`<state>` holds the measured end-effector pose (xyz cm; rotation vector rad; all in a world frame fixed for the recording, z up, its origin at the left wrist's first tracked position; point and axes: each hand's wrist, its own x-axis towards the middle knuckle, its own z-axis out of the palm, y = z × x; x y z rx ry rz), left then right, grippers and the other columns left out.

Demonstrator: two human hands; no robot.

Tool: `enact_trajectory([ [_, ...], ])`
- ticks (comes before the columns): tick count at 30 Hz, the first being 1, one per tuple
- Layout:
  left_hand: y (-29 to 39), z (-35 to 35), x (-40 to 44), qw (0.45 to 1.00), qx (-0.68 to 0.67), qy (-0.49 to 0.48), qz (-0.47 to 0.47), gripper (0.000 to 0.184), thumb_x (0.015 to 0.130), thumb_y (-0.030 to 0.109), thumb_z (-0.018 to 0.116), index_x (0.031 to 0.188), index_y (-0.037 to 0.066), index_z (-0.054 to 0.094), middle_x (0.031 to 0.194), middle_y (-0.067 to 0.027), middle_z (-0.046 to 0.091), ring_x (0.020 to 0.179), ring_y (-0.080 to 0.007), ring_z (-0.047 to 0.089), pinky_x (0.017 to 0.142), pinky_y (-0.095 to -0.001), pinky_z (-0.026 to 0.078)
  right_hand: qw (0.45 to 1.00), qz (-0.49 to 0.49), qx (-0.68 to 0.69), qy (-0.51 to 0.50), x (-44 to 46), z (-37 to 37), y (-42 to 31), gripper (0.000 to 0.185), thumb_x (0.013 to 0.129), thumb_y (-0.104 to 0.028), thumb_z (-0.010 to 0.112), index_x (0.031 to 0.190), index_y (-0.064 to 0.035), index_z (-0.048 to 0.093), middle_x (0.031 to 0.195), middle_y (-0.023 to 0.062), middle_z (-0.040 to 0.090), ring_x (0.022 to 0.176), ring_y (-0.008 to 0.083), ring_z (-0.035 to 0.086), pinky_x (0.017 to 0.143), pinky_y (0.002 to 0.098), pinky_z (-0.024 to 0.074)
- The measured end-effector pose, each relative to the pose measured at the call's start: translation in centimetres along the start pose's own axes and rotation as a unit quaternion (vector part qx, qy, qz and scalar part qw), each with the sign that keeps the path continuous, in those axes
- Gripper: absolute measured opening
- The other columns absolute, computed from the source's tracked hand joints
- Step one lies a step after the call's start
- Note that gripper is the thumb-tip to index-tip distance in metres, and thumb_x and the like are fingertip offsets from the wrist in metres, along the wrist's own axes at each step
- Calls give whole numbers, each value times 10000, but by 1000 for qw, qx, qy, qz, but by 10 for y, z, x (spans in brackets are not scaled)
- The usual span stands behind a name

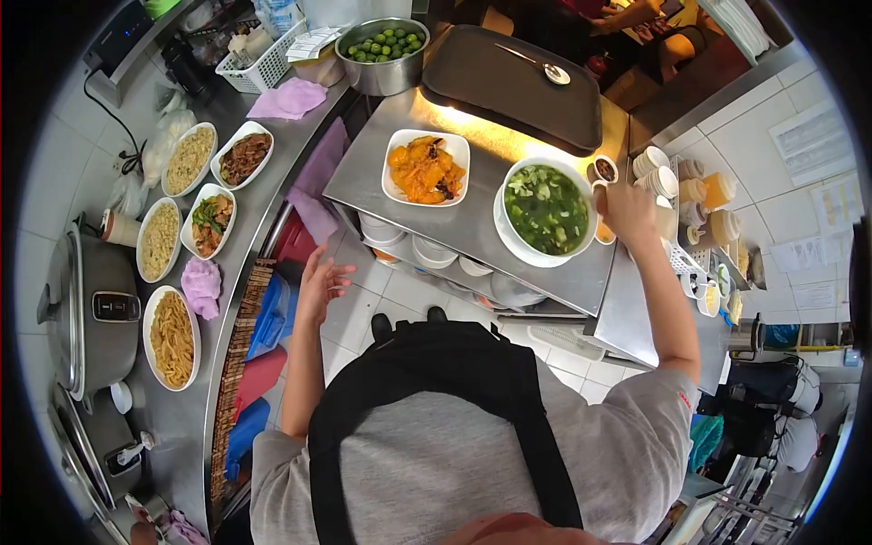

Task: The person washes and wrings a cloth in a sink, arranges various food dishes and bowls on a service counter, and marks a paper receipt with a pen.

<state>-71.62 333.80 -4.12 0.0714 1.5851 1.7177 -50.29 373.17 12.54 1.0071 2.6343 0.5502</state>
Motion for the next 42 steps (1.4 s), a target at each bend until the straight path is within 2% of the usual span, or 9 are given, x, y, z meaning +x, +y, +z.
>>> enact_trajectory([
  [6, 10, 21, 7, 999, 25, -35, -13, 471, 841, 264, 441, 1262, 125, 282, 868, -104, 612, 631, -117, 537, 550, -238, 409, 981, -172, 91, -14, -40, -11, -2, 228, 574, -243, 708, 702, -80, 613, 710, 115, 608, 692, 268, 607, 631, 362, 479],
  [16, 16, 56, 19, 996, 60, -72, -4, 472, 838, 314, 446, 1265, 163, 312, 874, -95, 611, 636, -99, 530, 526, -208, 399, 920, -17, 389, -46, -49, 39, 31, 349, 658, -238, 682, 932, -43, 588, 753, 149, 612, 736, 256, 597, 668, 328, 448],
  [20, 8, 48, 19, 999, 24, -36, -11, 435, 830, 284, 472, 1230, 151, 363, 874, -110, 614, 622, -110, 537, 518, -216, 412, 582, 39, 811, 52, -63, 82, 70, 362, 758, -237, 620, 1018, -13, 505, 927, 51, 557, 839, 120, 498, 744, 259, 389],
  [24, -11, 29, 20, 1000, -8, 10, -12, 434, 834, 298, 465, 1226, 147, 356, 900, -106, 612, 655, -111, 539, 571, -232, 413, 694, 72, 614, 368, -63, 232, 228, 452, 843, -255, 476, 1215, -29, 352, 1144, 119, 454, 961, 189, 482, 831, 309, 383],
  [25, -18, 26, 19, 999, -20, 27, -4, 423, 835, 296, 462, 1212, 134, 363, 909, -99, 612, 662, -110, 541, 588, -237, 413, 782, 388, 250, 420, -54, 303, 285, 465, 843, -287, 475, 1214, -29, 363, 1139, 137, 459, 940, 216, 502, 825, 324, 405],
  [27, -28, 19, 12, 996, -74, 55, 1, 387, 844, 279, 448, 1190, 121, 375, 914, -101, 610, 663, -113, 546, 590, -245, 425, 793, 357, 5, 494, -42, 280, 290, 405, 789, -264, 586, 1068, 8, 477, 997, 153, 533, 883, 258, 542, 759, 327, 449],
  [32, -62, 0, -23, 964, -176, 197, 38, 351, 839, 255, 470, 1154, 112, 414, 925, -127, 596, 664, -126, 558, 563, -237, 447, 584, 144, 443, 665, 5, 245, 231, 424, 687, -183, 712, 993, 39, 522, 944, 169, 576, 840, 217, 568, 705, 348, 487],
  [35, -77, -14, -39, 939, -200, 271, 64, 314, 851, 219, 442, 1124, 67, 408, 882, -122, 605, 651, -122, 574, 536, -228, 467, 696, 339, 438, 458, 6, 236, 190, 485, 707, -252, 681, 1043, 43, 493, 948, 188, 569, 810, 250, 570, 689, 369, 481],
  [42, -45, -56, -41, 923, -176, 312, 139, 299, 849, 197, 444, 1109, 48, 427, 892, -117, 596, 696, -133, 582, 563, -230, 488, 708, 436, 151, 534, 73, 298, 267, 625, 720, -427, 622, 1105, 36, 457, 945, 193, 542, 792, 289, 559, 668, 363, 472],
])
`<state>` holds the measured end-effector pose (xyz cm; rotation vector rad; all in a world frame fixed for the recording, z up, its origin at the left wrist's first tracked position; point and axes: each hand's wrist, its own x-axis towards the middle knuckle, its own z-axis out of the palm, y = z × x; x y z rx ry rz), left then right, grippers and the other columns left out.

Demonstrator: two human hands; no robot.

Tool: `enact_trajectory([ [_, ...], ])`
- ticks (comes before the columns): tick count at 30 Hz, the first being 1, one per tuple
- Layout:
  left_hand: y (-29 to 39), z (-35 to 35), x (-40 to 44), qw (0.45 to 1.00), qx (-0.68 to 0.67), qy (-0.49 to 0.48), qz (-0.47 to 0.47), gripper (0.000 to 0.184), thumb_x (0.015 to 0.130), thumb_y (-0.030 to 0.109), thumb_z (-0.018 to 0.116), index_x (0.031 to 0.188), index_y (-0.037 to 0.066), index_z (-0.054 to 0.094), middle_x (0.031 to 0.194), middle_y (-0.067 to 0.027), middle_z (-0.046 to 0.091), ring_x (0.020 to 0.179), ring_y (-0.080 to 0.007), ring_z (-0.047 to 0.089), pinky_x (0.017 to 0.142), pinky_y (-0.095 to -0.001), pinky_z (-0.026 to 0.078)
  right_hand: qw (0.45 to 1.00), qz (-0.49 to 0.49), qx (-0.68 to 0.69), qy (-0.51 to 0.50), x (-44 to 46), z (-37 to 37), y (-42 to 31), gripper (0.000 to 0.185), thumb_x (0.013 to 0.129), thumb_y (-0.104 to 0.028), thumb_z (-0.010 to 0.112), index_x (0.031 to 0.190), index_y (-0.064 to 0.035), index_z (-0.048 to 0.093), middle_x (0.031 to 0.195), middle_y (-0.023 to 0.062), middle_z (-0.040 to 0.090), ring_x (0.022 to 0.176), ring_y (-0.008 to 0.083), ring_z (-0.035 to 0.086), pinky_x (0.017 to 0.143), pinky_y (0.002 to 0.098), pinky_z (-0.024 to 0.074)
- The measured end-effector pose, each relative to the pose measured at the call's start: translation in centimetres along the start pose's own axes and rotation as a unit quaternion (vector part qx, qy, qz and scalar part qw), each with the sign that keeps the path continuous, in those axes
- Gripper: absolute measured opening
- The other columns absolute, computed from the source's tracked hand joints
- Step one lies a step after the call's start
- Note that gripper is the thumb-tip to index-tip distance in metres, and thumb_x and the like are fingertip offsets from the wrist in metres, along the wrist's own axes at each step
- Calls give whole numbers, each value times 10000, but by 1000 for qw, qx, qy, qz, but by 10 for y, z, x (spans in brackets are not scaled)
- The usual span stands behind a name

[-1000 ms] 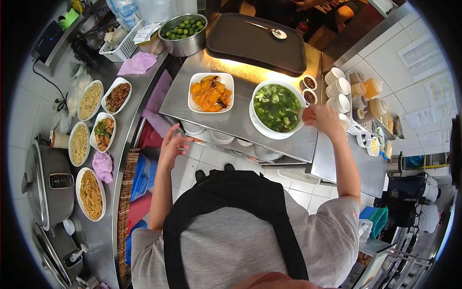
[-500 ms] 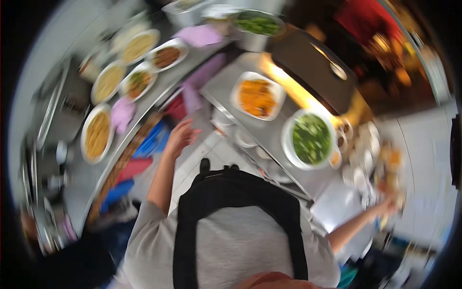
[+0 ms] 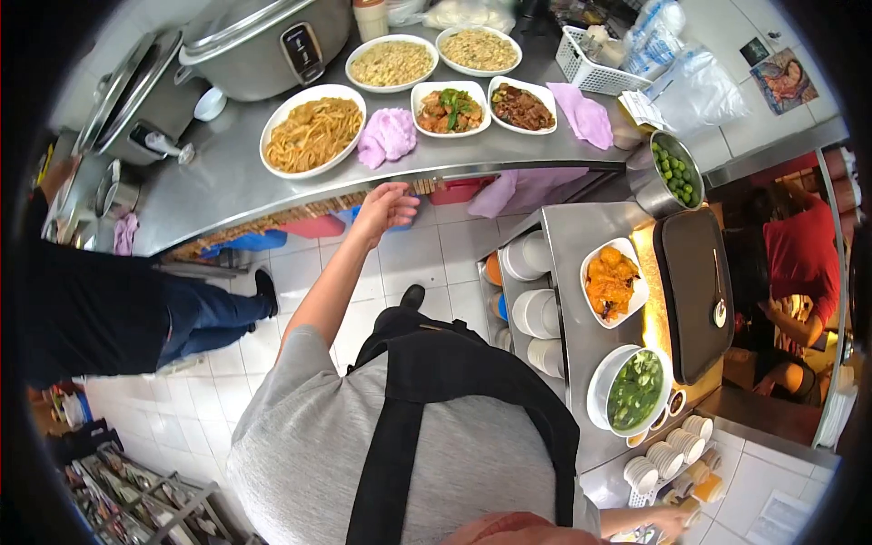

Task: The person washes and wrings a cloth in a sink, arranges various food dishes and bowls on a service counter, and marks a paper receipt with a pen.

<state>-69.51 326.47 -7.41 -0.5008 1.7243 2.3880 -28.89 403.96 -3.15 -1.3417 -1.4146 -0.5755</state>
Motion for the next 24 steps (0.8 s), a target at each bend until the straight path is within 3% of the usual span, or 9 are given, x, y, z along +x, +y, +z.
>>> enact_trajectory([
  [2, 10, 7, 24, 999, 8, -46, 23, 361, 850, 186, 440, 1173, 43, 370, 953, -133, 572, 729, -164, 583, 588, -249, 494, 959, 46, 244, -137, 0, -45, -99, 554, 769, -399, 568, 1117, 18, 460, 946, 196, 540, 756, 280, 565, 606, 379, 475],
  [3, 10, 13, 36, 999, -11, -29, 41, 400, 857, 183, 426, 1215, 46, 313, 982, -141, 564, 757, -175, 578, 619, -267, 492, 957, 61, 131, -251, 1, -29, -126, 475, 797, -309, 550, 1136, 7, 446, 1035, 195, 528, 821, 281, 569, 647, 366, 484],
  [4, 10, 27, 57, 997, -32, -29, 63, 442, 863, 179, 411, 1256, 49, 255, 1010, -149, 555, 786, -185, 574, 650, -286, 489, 893, 51, 347, -282, -16, -17, -160, 406, 836, -253, 492, 1147, 0, 436, 1102, 152, 522, 854, 238, 578, 668, 339, 496],
  [6, -3, 27, 103, 998, -39, 1, 51, 628, 834, 201, 446, 1311, 67, 60, 1048, -187, 521, 756, -238, 586, 618, -309, 504, 856, -223, 437, -164, -55, -132, -322, 325, 772, -99, 496, 1076, 14, 495, 938, 123, 575, 780, 196, 585, 702, 276, 476],
  [8, 3, 36, 110, 997, -17, -19, 73, 638, 828, 229, 470, 1292, 84, 57, 1051, -211, 510, 717, -232, 587, 581, -310, 503, 674, -197, 585, -406, -105, -113, -385, 310, 740, -58, 505, 1043, 6, 519, 997, 96, 553, 850, 169, 571, 761, 256, 445],
  [10, 12, 44, 108, 998, -31, 2, 60, 647, 825, 237, 480, 1286, 162, 31, 981, -230, 519, 664, -226, 585, 548, -306, 502, 530, -76, 650, -540, -165, -176, -461, 344, 747, -28, 517, 1090, -49, 503, 983, 79, 552, 844, 156, 546, 741, 261, 442],
  [13, 22, 44, 114, 998, -17, -15, 57, 647, 824, 214, 459, 1288, 190, 8, 927, -213, 535, 630, -222, 584, 486, -286, 490, 313, -110, 677, -657, -263, -164, -548, 352, 757, -54, 540, 1100, -32, 461, 881, 86, 574, 746, 134, 559, 638, 250, 473],
  [17, 30, 47, 113, 998, -25, -27, 50, 602, 802, 141, 404, 1284, 194, 47, 847, -198, 549, 566, -215, 575, 435, -272, 476, 292, 25, 507, -811, -324, -165, -631, 486, 759, -78, 523, 1208, -14, 347, 915, 147, 556, 671, 190, 581, 567, 297, 498],
  [24, 26, 46, 115, 997, -42, -25, 64, 580, 793, 129, 384, 1281, 217, 82, 800, -172, 562, 528, -207, 572, 427, -262, 480, 224, 147, 458, -848, -351, -167, -693, 536, 751, -56, 446, 1252, -17, 257, 985, 231, 522, 703, 290, 595, 562, 342, 516],
])
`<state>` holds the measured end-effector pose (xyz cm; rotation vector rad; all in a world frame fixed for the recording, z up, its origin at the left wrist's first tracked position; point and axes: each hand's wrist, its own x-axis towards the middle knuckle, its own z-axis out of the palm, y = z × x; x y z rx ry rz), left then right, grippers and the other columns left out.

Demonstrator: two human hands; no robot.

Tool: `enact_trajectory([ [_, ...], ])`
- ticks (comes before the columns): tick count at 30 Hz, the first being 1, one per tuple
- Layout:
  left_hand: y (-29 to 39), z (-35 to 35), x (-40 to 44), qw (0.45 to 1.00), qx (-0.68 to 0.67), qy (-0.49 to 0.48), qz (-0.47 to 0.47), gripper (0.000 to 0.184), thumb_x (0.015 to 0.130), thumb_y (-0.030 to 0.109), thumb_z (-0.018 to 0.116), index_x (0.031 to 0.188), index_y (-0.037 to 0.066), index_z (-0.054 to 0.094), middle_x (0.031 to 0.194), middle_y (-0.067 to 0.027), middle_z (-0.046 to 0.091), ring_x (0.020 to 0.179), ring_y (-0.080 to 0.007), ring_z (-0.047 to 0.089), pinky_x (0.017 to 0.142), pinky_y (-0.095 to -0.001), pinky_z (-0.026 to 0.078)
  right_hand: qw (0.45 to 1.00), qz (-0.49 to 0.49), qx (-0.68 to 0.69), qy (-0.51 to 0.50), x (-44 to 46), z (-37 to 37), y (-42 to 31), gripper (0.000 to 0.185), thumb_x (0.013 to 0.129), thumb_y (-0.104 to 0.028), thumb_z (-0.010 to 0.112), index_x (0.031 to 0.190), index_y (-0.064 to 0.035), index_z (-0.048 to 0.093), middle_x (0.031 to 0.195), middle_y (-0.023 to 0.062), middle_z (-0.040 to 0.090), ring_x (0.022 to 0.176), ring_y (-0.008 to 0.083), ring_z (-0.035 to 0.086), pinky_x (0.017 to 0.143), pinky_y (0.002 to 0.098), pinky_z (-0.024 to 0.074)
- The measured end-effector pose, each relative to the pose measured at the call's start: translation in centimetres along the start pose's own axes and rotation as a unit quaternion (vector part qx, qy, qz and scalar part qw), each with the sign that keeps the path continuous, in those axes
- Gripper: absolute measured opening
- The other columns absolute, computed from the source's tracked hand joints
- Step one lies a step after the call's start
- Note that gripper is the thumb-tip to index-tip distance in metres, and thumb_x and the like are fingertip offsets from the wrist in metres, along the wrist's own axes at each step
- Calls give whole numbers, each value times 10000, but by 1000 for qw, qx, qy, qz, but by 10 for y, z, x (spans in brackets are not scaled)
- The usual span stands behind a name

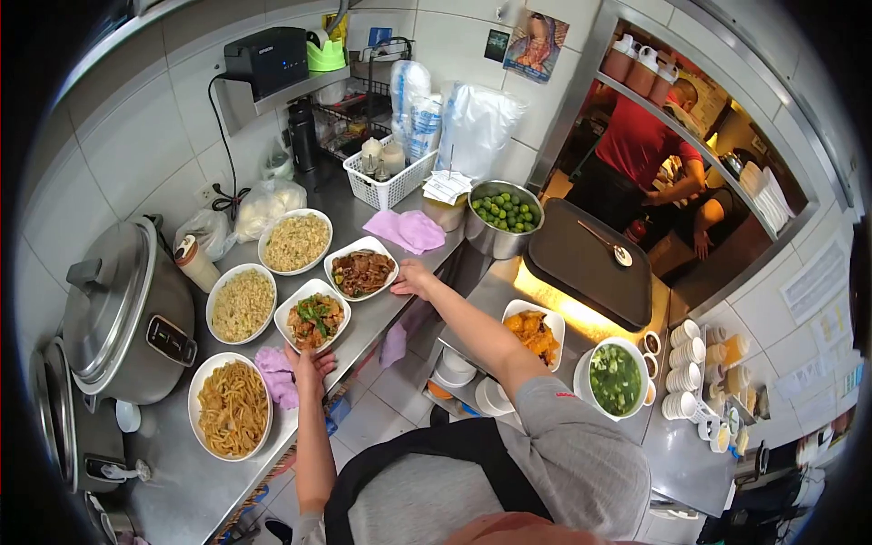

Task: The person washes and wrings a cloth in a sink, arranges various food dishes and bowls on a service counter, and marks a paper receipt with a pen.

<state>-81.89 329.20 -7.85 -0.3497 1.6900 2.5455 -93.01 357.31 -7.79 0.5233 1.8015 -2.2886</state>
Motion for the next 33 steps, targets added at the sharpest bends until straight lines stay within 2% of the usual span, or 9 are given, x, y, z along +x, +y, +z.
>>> enact_trajectory([
  [2, 1, 0, 3, 1000, -3, 11, -9, 618, 761, 73, 368, 1290, 216, 82, 810, -174, 562, 548, -219, 582, 431, -267, 488, 997, 17, -9, -81, 4, 4, -6, 433, 740, -32, 433, 1162, 15, 350, 936, 220, 541, 703, 291, 599, 550, 361, 523],
  [6, 1, -2, 8, 999, 2, 36, -13, 620, 736, 14, 345, 1281, 193, 108, 872, -177, 534, 537, -234, 581, 434, -280, 497, 994, -8, -46, -101, 17, 6, -7, 314, 740, 23, 410, 1055, 27, 408, 907, 163, 524, 704, 297, 597, 606, 378, 543],
  [11, 4, -2, -4, 999, -3, 37, -28, 645, 719, -11, 332, 1289, 194, 113, 913, -178, 526, 534, -245, 587, 412, -279, 497, 981, -29, -184, -47, 11, -7, -17, 240, 729, 29, 457, 958, 83, 500, 865, 162, 555, 682, 271, 600, 516, 340, 552],
  [16, 26, 17, -34, 995, 73, 5, -71, 643, 713, -8, 335, 1298, 166, 132, 928, -190, 539, 497, -237, 583, 393, -264, 492, 961, -16, -256, -108, -67, -107, -56, 273, 749, -52, 460, 989, 47, 542, 828, 147, 586, 692, 221, 604, 527, 291, 538],
  [20, 39, 79, -36, 979, 151, -82, -112, 658, 701, 11, 350, 1319, 117, 152, 958, -201, 551, 521, -237, 598, 421, -261, 512, 974, -57, -218, -16, -164, -203, -89, 310, 771, -81, 448, 1032, 77, 504, 890, 155, 554, 638, 212, 603, 535, 251, 537],
  [22, 35, 123, -25, 949, 169, -224, -142, 679, 697, 11, 359, 1327, 121, 133, 984, -192, 548, 568, -241, 609, 455, -274, 525, 976, 12, -216, 29, -201, -244, -108, 333, 739, -4, 431, 1054, 72, 506, 850, 141, 589, 696, 199, 614, 582, 236, 537],
  [26, 0, 233, -9, 889, 168, -370, -213, 703, 693, 7, 371, 1336, 134, 118, 1059, -185, 515, 659, -251, 615, 503, -278, 534, 980, -21, -100, 172, -233, -339, -99, 314, 735, 18, 412, 1024, 110, 493, 860, 159, 584, 692, 216, 617, 573, 262, 544],
  [31, -66, 360, -3, 800, 203, -492, -276, 726, 699, 22, 369, 1335, 193, 65, 1050, -171, 515, 694, -236, 615, 584, -310, 535, 937, -57, -48, 342, -179, -427, -92, 200, 781, 8, 384, 928, 99, 485, 810, 175, 573, 585, 243, 610, 520, 312, 551],
  [33, -95, 396, 2, 799, 192, -490, -292, 711, 695, 29, 380, 1325, 187, 90, 1025, -157, 527, 691, -221, 613, 591, -306, 533, 919, -81, -27, 385, -134, -453, -86, 243, 789, 0, 376, 987, 110, 466, 836, 173, 570, 680, 252, 611, 558, 309, 555],
])
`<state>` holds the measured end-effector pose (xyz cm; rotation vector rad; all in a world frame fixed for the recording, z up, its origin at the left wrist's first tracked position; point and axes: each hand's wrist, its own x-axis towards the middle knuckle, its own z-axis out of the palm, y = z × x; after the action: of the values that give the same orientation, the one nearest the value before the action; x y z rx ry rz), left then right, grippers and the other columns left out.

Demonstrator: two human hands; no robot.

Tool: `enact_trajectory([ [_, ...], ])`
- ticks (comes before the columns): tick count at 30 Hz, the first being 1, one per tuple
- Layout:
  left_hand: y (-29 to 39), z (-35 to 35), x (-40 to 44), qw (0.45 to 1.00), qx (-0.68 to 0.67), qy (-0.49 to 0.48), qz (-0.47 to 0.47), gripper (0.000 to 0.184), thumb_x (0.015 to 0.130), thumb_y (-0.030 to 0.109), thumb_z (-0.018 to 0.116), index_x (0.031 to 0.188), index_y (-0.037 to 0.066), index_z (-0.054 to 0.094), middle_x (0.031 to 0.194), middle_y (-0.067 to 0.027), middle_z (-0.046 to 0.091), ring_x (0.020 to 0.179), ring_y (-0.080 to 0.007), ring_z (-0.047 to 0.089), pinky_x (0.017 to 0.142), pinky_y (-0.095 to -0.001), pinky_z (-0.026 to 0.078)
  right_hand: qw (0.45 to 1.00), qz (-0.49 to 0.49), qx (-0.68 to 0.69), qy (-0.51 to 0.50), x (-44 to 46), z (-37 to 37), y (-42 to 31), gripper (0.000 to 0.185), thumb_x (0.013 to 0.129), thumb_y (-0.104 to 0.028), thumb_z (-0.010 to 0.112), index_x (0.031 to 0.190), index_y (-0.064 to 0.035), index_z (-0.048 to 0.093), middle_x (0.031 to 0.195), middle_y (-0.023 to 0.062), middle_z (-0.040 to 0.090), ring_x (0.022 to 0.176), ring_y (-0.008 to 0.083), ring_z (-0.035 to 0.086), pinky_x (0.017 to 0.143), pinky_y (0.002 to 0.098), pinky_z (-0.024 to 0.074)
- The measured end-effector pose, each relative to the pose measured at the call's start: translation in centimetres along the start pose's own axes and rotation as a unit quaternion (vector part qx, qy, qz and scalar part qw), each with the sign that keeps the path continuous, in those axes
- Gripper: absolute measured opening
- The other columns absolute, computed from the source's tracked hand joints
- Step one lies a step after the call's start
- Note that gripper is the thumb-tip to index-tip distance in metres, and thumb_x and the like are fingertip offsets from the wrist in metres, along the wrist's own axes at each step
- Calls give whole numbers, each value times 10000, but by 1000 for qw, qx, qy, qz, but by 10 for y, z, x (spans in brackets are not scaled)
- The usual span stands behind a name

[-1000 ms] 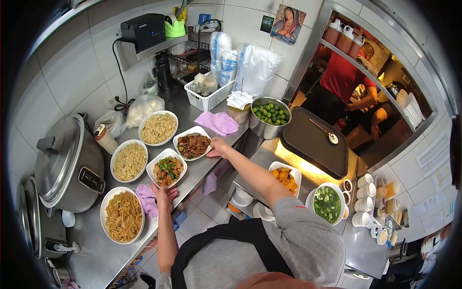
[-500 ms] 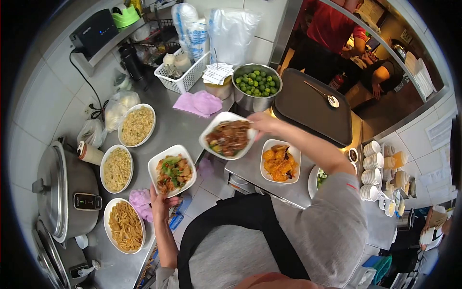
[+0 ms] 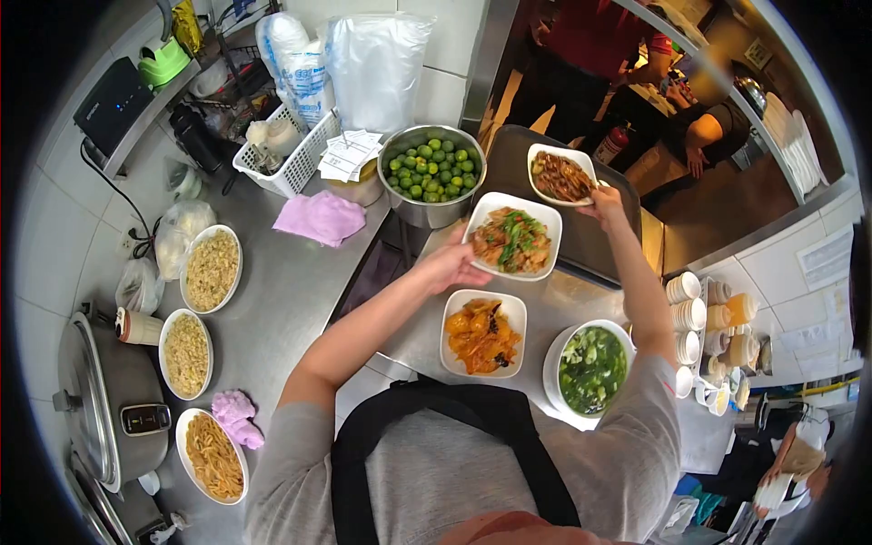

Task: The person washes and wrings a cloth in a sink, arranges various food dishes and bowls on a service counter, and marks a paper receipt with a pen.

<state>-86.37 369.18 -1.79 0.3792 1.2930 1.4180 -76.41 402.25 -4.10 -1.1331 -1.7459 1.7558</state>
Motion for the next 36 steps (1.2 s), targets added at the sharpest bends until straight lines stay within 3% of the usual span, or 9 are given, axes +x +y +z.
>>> enact_trajectory([
  [3, -1, 4, 55, 1000, -30, 2, -4, 710, 693, 26, 368, 1318, 208, 86, 995, -152, 538, 688, -225, 614, 618, -334, 530, 997, -35, 66, 15, 50, 34, 15, 241, 803, -20, 410, 994, 117, 463, 867, 187, 569, 692, 260, 612, 548, 326, 558],
  [11, 4, -6, 106, 996, 65, 62, 12, 628, 735, 8, 348, 1285, 214, 123, 893, -141, 560, 615, -196, 603, 513, -281, 527, 987, 73, 144, 4, 85, 87, 34, 220, 776, 33, 389, 957, 129, 468, 819, 195, 578, 657, 252, 614, 558, 318, 554],
  [13, -3, -12, 106, 996, 80, 46, -4, 609, 770, 15, 346, 1289, 217, 100, 849, -139, 568, 600, -196, 601, 506, -282, 526, 991, 43, 104, -67, 86, 78, 42, 224, 791, 19, 415, 989, 106, 472, 860, 208, 574, 715, 288, 614, 592, 351, 537],
  [17, -7, -17, 71, 991, 125, 46, 28, 602, 877, 192, 415, 1325, 185, 13, 844, -163, 593, 608, -199, 603, 523, -287, 512, 997, 18, -72, -19, 51, 55, 29, 337, 815, -230, 539, 1016, 38, 500, 815, 110, 567, 571, 150, 567, 466, 249, 489],
  [20, -18, -45, 20, 990, 123, 15, 65, 506, 876, 226, 440, 1308, 158, 187, 882, -129, 602, 650, -160, 591, 581, -269, 499, 988, -70, -136, -15, 13, 36, 26, 262, 828, -206, 494, 999, -8, 511, 799, 65, 552, 508, 83, 513, 417, 214, 457],
  [25, -43, -102, -99, 994, 59, 78, 54, 377, 871, 204, 437, 1225, 102, 358, 891, -101, 599, 703, -130, 580, 608, -245, 480, 879, 40, -249, -405, -114, 35, 16, 228, 796, -66, 431, 1016, -56, 493, 819, 59, 554, 633, 119, 558, 528, 247, 492],
  [28, -55, -110, -152, 995, 18, 83, 56, 375, 860, 159, 421, 1218, 67, 360, 899, -106, 599, 715, -128, 571, 633, -250, 475, 839, 120, -269, -458, -166, 63, 30, 278, 784, -34, 424, 1051, -67, 494, 860, 71, 564, 722, 137, 558, 585, 268, 493],
  [34, -76, -115, -212, 982, -8, 181, 63, 426, 784, 41, 381, 1210, 41, 364, 901, -105, 597, 700, -126, 564, 636, -253, 473, 841, -61, -301, -446, -158, 63, 68, 342, 760, 5, 430, 1091, -50, 496, 900, 84, 567, 766, 153, 549, 601, 261, 477],
  [36, -82, -121, -226, 978, -14, 194, 69, 430, 779, 35, 379, 1209, 43, 365, 901, -108, 597, 700, -128, 565, 626, -250, 474, 866, -138, -322, -356, -152, 46, 68, 327, 758, 21, 448, 1075, -35, 502, 817, 49, 557, 726, 111, 529, 581, 238, 454],
])
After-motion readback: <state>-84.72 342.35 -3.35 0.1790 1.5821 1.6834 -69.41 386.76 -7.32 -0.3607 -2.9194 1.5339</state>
